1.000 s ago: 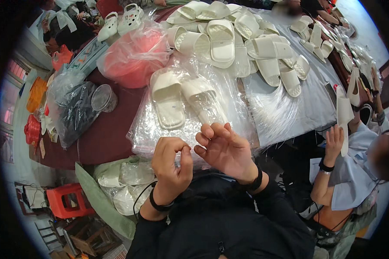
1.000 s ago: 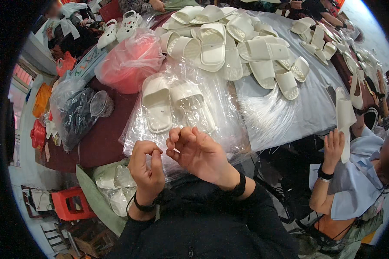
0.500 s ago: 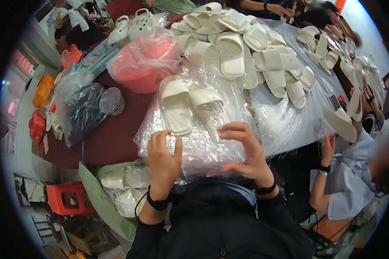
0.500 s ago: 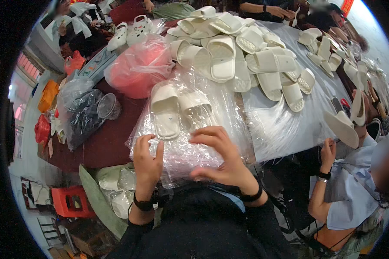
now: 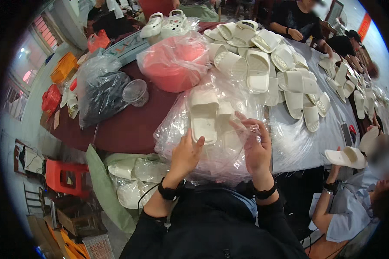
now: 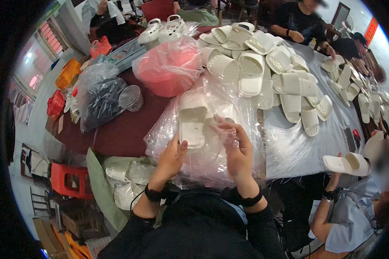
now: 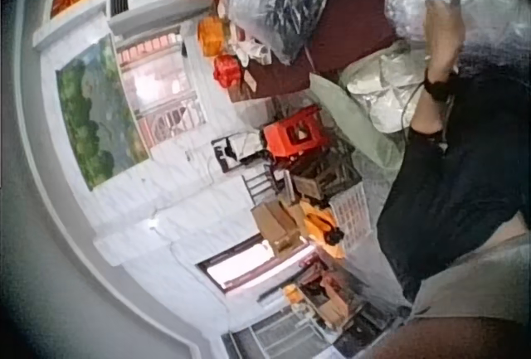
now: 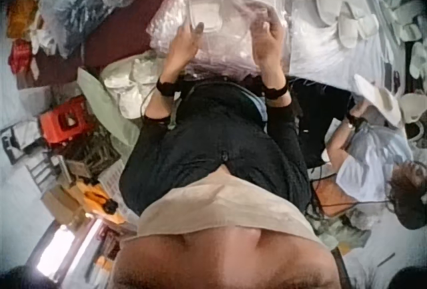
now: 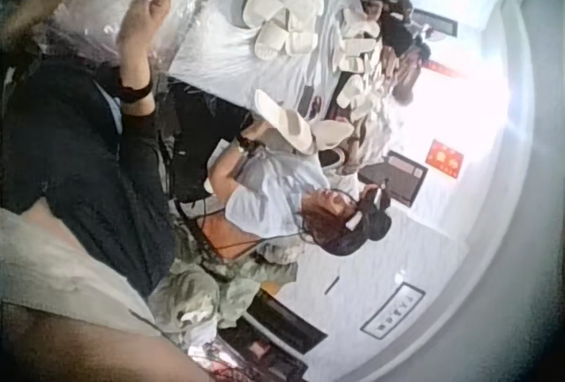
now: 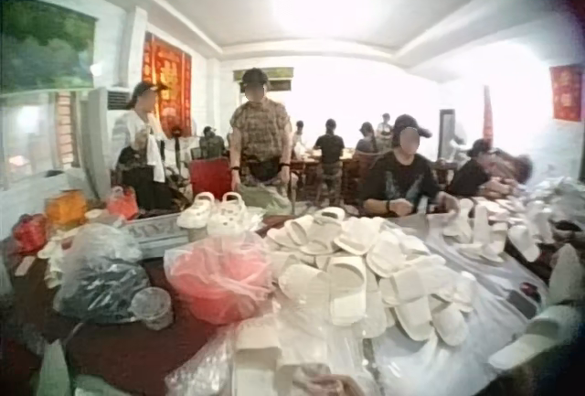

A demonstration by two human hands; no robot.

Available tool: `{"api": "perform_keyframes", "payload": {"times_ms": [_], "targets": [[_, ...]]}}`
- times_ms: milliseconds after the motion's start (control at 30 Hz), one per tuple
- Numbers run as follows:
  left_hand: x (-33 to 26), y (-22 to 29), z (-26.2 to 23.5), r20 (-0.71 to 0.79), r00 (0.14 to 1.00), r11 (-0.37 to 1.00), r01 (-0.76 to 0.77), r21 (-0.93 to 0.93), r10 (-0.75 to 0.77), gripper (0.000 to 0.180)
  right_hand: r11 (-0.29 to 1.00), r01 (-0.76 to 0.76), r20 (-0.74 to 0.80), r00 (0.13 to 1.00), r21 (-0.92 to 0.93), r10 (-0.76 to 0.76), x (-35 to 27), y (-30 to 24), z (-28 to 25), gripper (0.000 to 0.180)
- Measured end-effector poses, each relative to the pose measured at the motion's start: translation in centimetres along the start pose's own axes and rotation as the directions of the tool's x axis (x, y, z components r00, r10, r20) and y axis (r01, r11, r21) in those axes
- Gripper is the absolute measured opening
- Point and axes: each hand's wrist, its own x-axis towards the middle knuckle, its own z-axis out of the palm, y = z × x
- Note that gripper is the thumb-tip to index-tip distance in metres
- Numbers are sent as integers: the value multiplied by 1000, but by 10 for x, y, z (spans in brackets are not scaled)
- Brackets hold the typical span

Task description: Sorting and packing white slippers into bags at a manufacturing facility.

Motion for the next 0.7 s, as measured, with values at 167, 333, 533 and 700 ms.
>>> {"api": "perform_keyframes", "payload": {"times_ms": [167,333,533,700], "targets": [[-2,-11,3,-66,981,931,-193,-310,182,72,982,28,257,963,189,-77,-15,10,29,28],[-30,21,-30,247,949,112,228,-967,195,77,962,-104,454,891,254,-23,-46,1,10,29],[-79,15,-54,347,909,303,272,-914,230,61,946,-243,807,590,213,-30,-46,2,-29,27],[-101,-5,-75,439,888,111,427,-897,133,54,708,-499,691,722,500,20,-61,-17,15,27]]}}
